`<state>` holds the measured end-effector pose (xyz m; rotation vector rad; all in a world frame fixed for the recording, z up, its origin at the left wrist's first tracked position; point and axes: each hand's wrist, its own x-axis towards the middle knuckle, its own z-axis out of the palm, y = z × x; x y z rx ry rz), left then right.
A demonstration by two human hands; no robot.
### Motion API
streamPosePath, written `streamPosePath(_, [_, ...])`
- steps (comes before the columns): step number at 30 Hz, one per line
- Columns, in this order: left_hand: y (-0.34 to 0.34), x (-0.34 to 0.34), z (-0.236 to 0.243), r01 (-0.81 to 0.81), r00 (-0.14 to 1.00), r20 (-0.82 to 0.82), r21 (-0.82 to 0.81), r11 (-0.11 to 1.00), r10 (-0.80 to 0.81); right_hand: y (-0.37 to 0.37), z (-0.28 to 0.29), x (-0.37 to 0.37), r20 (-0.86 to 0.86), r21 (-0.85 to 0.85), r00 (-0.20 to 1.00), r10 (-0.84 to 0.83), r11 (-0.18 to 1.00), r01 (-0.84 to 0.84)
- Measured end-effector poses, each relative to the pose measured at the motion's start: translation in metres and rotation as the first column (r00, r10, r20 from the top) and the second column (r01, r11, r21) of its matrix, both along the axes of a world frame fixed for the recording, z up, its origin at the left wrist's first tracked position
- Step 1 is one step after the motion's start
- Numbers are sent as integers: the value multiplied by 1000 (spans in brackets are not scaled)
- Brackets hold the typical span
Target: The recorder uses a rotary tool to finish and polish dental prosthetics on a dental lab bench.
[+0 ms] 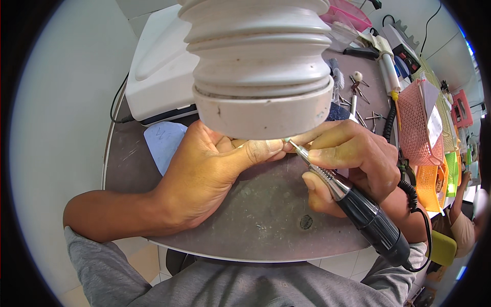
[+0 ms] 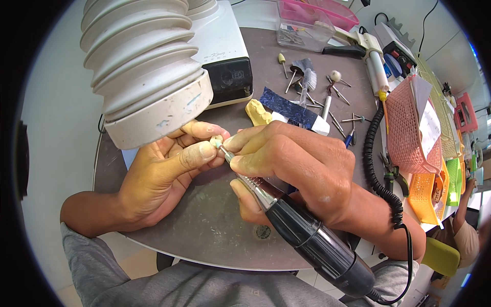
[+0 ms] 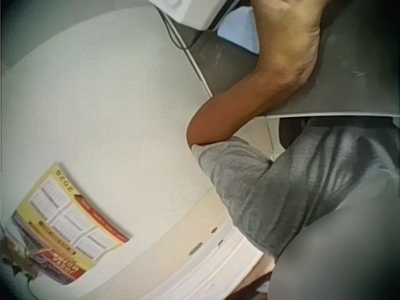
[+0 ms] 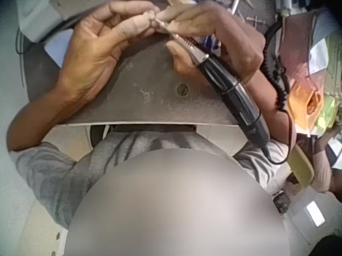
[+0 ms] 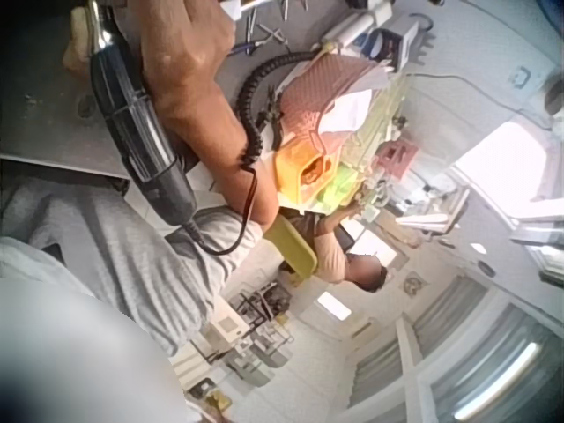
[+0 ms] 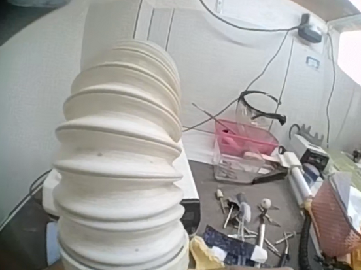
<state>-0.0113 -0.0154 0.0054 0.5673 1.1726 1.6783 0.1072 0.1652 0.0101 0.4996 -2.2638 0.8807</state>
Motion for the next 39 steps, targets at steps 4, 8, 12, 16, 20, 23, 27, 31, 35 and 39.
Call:
streamPosePath(4, [1, -1, 1, 6, 1000, 1, -17, 1000, -6, 2, 1, 1, 23, 9, 1000, -9, 1000, 9])
streamPosePath(8, [1, -1, 1, 8, 1000, 6, 11, 1000, -8, 0, -4, 2, -10, -99, 1000, -12, 995, 11])
streamPosePath(12, [2, -1, 1, -1, 1000, 5, -4, 1000, 1, -2, -3, 5, 48, -120, 998, -37, 992, 42])
streamPosePath(16, [2, -1, 4, -5, 1000, 11, -23, 1000, 6, -1, 1, 4, 23, -58, 1000, -18, 998, 19])
streamPosePath(20, [1, 0, -5, -26, 999, 46, 11, 1000, 25, 0, 6, 3, 43, 24, 999, -20, 1000, 19])
streamPosePath(23, [1, 1, -4, -18, 998, 53, -3, 1000, 18, 0, 7, 4, 55, 22, 998, -32, 999, 31])
streamPosePath(27, [0, -1, 1, -5, 1000, 21, -15, 1000, 6, -1, 6, 3, 48, 11, 998, -27, 1000, 27])
streamPosePath(31, [0, -1, 2, -1, 1000, 14, -27, 1000, 1, 0, 5, 1, 42, 4, 999, -13, 1000, 13])
streamPosePath(35, [1, 0, 2, -2, 1000, 14, -29, 1000, 3, 4, 3, 2, 33, 65, 999, 28, 997, -30])
streamPosePath(39, [1, 0, 3, 3, 1000, -11, -33, 999, -3, 5, 0, 3, 12, 38, 1000, 24, 999, -25])
